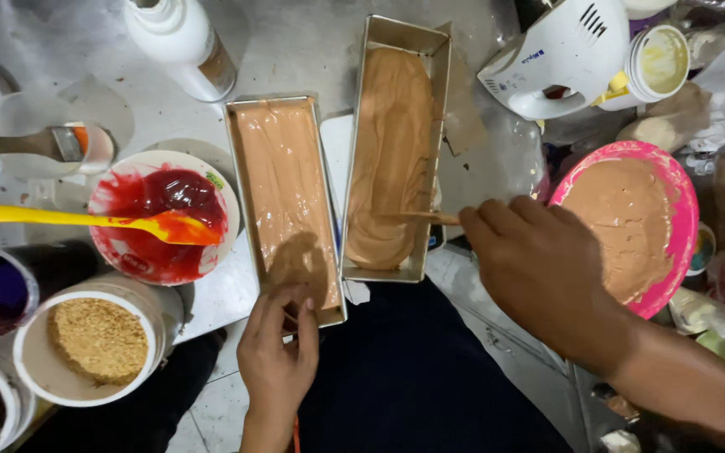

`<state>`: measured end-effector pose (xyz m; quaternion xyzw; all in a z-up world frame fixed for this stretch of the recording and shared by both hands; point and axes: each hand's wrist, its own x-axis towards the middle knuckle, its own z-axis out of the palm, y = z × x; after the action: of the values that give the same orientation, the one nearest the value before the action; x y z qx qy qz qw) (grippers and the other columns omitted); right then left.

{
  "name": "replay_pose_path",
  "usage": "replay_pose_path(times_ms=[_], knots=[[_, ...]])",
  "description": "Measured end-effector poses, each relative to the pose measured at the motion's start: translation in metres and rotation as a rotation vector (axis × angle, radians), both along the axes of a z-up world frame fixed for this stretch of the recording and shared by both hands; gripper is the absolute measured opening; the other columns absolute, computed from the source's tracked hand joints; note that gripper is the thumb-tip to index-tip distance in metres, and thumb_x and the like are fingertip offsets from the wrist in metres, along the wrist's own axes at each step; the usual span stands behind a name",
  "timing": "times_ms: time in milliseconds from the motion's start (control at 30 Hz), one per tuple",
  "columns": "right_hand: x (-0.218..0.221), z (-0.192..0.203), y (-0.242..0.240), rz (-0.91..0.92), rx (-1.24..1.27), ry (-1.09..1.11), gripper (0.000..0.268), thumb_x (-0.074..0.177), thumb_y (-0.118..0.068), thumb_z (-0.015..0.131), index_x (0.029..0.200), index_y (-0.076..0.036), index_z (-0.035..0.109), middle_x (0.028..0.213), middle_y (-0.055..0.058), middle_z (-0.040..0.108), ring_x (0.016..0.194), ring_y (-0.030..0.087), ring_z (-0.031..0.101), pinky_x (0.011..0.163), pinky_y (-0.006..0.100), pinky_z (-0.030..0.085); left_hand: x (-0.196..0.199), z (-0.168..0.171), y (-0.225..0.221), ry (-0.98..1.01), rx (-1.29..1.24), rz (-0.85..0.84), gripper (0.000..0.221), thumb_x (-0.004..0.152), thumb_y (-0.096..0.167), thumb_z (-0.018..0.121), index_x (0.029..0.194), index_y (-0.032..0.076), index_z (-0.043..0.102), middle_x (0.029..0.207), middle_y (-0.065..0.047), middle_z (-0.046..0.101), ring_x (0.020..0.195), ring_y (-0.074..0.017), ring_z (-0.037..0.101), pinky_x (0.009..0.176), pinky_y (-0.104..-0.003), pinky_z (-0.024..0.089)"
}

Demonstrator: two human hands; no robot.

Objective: The person fills rectangular metal baking pans with batter using a wooden spatula, levels the batter by hand, and then pours the remaining batter from a pink bowl into a large square pan.

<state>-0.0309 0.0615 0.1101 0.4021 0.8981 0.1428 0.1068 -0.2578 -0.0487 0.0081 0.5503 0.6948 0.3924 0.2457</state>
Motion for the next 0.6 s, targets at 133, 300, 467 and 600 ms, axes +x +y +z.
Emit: replay_pose_path(times_ms=[133, 300, 467, 600], knots=[[0.005, -0.005, 0.011, 0.053, 0.031, 0.039, 0.016, 0.077, -0.011, 0.059, 0.090, -0.019, 0.062, 0.073, -0.004, 0.054, 0.064, 0.018, 0.054, 0.051, 0.032, 0.043, 0.017, 0.002, -0.004, 0.029, -0.027, 0.033, 0.010, 0.089, 0.011, 0.055, 0.095, 0.005, 0.059, 0.092, -0.003, 0.063, 0.063, -0.0145, 0.058, 0.058, -0.026, 0.047], [0.014, 0.005, 0.025, 0.110, -0.003, 0.132, 0.015, 0.078, -0.013, 0.061, 0.091, -0.019, 0.067, 0.075, -0.004, 0.060, 0.060, 0.018, 0.054, 0.046, 0.030, 0.041, 0.045, 0.007, 0.001, -0.003, -0.034, 0.111, 0.019, 0.089, 0.008, 0.053, 0.105, -0.001, 0.058, 0.100, -0.012, 0.061, 0.076, -0.0200, 0.060, 0.071, -0.029, 0.050], [0.022, -0.008, 0.045, 0.127, -0.346, 0.076, 0.022, 0.066, -0.011, 0.054, 0.087, -0.016, 0.058, 0.077, 0.001, 0.058, 0.069, 0.027, 0.056, 0.052, 0.042, 0.044, 0.066, 0.004, 0.015, -0.052, -0.148, 0.279, 0.024, 0.089, 0.016, 0.054, 0.109, 0.004, 0.062, 0.103, -0.010, 0.062, 0.089, -0.0218, 0.063, 0.060, -0.028, 0.054], [0.020, -0.010, 0.051, 0.213, -0.268, 0.009, 0.015, 0.061, -0.015, 0.056, 0.075, -0.021, 0.055, 0.068, -0.001, 0.055, 0.065, 0.024, 0.058, 0.048, 0.039, 0.045, 0.073, 0.010, 0.016, -0.008, -0.093, 0.290, 0.020, 0.089, 0.011, 0.054, 0.105, 0.002, 0.064, 0.098, -0.012, 0.064, 0.092, -0.0251, 0.063, 0.083, -0.033, 0.049]])
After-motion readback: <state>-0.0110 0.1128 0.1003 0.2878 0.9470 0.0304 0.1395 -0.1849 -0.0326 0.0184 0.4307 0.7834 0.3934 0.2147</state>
